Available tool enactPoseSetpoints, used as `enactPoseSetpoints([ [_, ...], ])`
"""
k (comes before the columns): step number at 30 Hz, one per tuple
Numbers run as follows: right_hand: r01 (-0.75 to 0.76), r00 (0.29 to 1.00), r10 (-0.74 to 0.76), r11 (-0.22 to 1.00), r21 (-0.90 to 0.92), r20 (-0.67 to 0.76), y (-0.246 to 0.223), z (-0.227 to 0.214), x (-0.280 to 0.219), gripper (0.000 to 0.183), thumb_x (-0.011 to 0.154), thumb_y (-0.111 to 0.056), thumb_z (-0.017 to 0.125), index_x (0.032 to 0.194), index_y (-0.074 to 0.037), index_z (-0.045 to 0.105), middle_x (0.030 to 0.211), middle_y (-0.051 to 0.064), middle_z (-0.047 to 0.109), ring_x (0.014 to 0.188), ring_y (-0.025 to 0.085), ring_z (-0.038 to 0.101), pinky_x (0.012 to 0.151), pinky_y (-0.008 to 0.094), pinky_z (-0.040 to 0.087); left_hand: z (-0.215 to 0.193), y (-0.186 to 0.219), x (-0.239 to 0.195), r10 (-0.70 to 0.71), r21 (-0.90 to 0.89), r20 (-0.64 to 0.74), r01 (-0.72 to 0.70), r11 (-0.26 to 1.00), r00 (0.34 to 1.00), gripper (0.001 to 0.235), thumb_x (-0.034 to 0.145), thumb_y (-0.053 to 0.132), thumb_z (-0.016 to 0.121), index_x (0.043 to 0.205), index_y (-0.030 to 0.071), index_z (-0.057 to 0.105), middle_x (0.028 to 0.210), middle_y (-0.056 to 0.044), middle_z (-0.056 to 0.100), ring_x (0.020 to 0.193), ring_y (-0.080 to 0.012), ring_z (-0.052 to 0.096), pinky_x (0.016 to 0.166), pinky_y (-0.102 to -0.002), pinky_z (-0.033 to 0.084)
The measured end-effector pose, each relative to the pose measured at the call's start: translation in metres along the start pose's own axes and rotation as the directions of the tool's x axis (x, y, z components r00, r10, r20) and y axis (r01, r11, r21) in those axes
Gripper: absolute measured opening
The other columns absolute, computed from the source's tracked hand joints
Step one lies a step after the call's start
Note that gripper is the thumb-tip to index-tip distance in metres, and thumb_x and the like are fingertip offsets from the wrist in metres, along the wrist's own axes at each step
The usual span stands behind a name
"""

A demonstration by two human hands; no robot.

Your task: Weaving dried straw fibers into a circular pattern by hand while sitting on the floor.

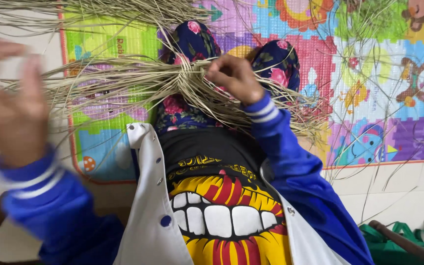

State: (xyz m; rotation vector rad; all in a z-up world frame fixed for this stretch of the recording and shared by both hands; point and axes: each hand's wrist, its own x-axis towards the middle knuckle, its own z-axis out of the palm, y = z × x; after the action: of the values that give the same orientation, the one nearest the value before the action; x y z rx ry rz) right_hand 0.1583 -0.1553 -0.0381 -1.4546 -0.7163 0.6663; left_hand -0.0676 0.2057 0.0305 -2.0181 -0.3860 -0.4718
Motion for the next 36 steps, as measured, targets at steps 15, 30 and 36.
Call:
enactPoseSetpoints([
  [15,-0.168,0.961,0.114,0.965,-0.204,-0.251,0.052,0.028,0.024,0.010,0.087,0.002,0.074,0.083,-0.003,0.066,0.072,0.001,0.065,0.058,0.009,0.057,0.055,0.021,0.051,-0.069,0.179,0.054,0.212,-0.916,0.236,0.290,-0.278,0.948,0.018,0.100,0.009,0.072,0.105,-0.008,0.072,0.092,-0.015,0.059,0.073,-0.0249,0.057,0.066,-0.037,0.050],
  [30,-0.181,0.946,0.095,0.948,-0.262,-0.310,0.012,0.061,-0.015,0.002,0.088,-0.010,0.080,0.089,-0.009,0.078,0.067,0.008,0.070,0.070,0.023,0.070,0.073,0.031,0.055,-0.067,0.178,-0.005,0.585,-0.323,0.477,0.749,-0.578,0.657,0.015,0.097,0.021,0.081,0.095,0.006,0.078,0.078,-0.004,0.069,0.082,-0.0061,0.060,0.071,-0.025,0.055],
  [36,-0.151,0.966,0.054,0.912,-0.380,-0.254,0.025,0.059,-0.009,0.004,0.091,-0.014,0.079,0.091,-0.011,0.076,0.075,0.011,0.072,0.075,0.033,0.072,0.072,0.038,0.056,-0.071,0.176,-0.020,0.555,-0.265,0.546,0.757,-0.597,0.628,0.015,0.101,0.016,0.075,0.092,0.004,0.077,0.067,-0.002,0.062,0.069,-0.0047,0.054,0.062,-0.019,0.044],
])
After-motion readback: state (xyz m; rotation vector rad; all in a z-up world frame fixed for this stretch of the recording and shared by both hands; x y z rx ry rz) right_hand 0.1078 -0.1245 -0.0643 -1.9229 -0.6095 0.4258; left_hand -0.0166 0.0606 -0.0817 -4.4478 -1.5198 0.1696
